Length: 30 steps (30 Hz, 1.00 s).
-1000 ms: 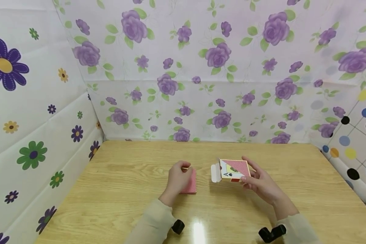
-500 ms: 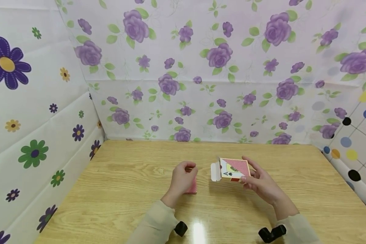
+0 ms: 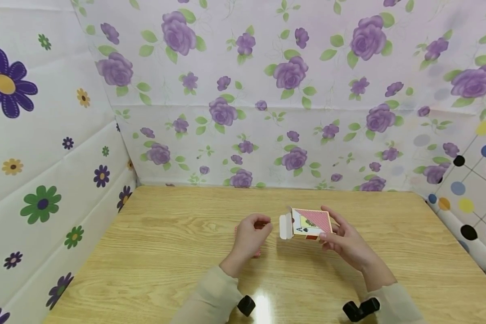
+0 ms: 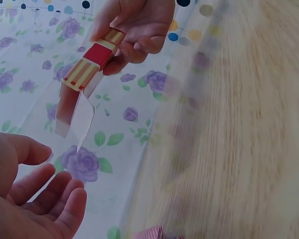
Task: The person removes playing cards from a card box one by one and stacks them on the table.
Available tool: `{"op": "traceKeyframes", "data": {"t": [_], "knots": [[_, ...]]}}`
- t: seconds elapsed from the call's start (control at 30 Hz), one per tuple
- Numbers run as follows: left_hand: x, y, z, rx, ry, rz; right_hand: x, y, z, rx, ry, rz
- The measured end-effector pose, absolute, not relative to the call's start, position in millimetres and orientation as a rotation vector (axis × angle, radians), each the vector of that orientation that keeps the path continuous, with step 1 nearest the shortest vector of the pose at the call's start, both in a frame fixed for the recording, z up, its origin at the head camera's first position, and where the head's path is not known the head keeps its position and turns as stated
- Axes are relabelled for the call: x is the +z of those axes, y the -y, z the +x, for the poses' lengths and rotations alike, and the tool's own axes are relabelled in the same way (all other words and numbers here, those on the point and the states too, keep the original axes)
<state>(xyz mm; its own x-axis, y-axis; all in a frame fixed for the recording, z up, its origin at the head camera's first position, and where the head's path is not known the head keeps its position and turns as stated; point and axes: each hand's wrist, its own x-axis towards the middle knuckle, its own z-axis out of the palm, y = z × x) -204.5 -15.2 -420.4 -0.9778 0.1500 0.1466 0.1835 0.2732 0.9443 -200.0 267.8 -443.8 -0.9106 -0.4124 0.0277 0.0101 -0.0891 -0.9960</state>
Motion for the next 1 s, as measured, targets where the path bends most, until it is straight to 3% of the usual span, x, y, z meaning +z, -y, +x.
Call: {"op": "traceKeyframes", "data": {"t": [1.0], "knots": [[-419.7, -10.6, -202.6, -2.032, 2.487, -0.347, -441.9, -264.3, -205.2, -2.092, -1.802, -0.488]]}}
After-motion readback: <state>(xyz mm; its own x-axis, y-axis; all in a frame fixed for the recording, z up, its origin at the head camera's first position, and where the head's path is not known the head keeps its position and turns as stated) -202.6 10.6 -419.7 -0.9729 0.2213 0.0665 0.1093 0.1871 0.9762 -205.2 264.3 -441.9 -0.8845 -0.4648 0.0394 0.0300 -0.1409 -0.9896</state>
